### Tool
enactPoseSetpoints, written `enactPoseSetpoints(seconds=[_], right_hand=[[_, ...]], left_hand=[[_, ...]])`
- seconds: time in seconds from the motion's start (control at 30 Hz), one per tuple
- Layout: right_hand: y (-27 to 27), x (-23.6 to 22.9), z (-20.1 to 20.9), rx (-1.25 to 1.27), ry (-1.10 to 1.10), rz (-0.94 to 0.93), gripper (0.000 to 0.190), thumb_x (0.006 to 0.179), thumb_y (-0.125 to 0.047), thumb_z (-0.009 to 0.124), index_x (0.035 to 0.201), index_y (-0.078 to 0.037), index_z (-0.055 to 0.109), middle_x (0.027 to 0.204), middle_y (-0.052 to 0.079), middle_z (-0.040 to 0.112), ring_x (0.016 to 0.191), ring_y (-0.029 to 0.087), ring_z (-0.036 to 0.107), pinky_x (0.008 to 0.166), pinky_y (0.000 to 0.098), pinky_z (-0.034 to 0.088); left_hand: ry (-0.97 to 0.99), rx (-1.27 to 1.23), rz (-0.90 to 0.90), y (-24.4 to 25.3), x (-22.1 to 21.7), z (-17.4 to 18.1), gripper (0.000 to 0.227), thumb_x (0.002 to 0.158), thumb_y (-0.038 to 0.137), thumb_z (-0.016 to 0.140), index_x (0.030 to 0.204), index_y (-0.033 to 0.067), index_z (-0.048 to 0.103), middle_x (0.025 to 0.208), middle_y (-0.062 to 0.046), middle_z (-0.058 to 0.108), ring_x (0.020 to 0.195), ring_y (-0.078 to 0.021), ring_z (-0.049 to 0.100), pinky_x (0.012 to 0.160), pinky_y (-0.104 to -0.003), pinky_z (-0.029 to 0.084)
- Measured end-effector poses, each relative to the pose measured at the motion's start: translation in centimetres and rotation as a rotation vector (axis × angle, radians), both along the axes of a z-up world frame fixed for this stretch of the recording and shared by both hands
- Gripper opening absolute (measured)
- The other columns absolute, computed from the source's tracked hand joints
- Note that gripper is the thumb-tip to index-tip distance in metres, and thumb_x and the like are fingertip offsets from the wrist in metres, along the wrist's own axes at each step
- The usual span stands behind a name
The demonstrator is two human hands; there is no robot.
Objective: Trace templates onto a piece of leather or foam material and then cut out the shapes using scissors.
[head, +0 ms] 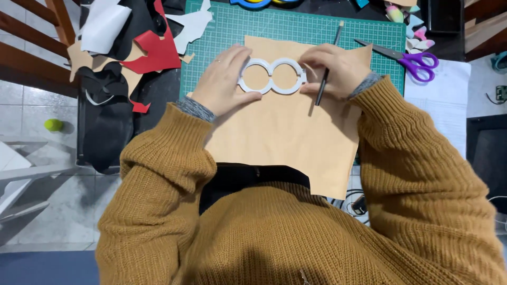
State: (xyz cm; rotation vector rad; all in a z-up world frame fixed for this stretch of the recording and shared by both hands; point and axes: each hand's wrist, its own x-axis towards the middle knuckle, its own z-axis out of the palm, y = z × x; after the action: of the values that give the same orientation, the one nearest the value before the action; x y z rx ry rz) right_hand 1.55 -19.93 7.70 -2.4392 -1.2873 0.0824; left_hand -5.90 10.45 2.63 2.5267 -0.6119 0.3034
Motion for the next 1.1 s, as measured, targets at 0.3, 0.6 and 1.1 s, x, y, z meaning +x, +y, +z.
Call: enactPoseSetpoints(seconds=[0.3, 0.6, 1.1], right_hand=[[-0.4, -1.0, -1.0, 0.111, -0.072, -0.024, 0.039, 0.086, -0.019, 0.086, 0.117, 0.0, 0.074, 0.118, 0.011, 0.07, 0.092, 0.021, 0.064, 0.076, 0.03, 0.054], [-0.5, -1.2, -1.3, 0.104, -0.19, -0.006, 0.026, 0.086, -0.019, 0.087, 0.103, -0.002, 0.077, 0.112, 0.009, 0.075, 0.098, 0.023, 0.07, 0.082, 0.0319, 0.057], [-10.5, -5.6, 1.1, -0.026, -0.183, -0.231, 0.029, 0.083, -0.022, 0.088, 0.102, -0.002, 0.077, 0.111, 0.009, 0.077, 0.096, 0.02, 0.072, 0.082, 0.0294, 0.057]], left_hand=[[0.064, -0.067, 0.025, 0.7, 0.2, 0.2, 0.073, 0.076, 0.039, 0.089, 0.133, 0.0051, 0.058, 0.147, -0.013, 0.047, 0.144, -0.034, 0.033, 0.118, -0.047, 0.03], [0.092, -0.063, 0.057, 0.6, 0.3, 0.1, 0.075, 0.078, 0.043, 0.088, 0.136, 0.0067, 0.057, 0.148, -0.012, 0.046, 0.146, -0.0319, 0.028, 0.119, -0.049, 0.029], [0.15, 0.249, -0.365, -11.5, -12.9, 1.5, 0.113, 0.044, 0.045, 0.094, 0.137, 0.0028, 0.046, 0.142, -0.023, 0.047, 0.14, -0.042, 0.037, 0.113, -0.055, 0.031]])
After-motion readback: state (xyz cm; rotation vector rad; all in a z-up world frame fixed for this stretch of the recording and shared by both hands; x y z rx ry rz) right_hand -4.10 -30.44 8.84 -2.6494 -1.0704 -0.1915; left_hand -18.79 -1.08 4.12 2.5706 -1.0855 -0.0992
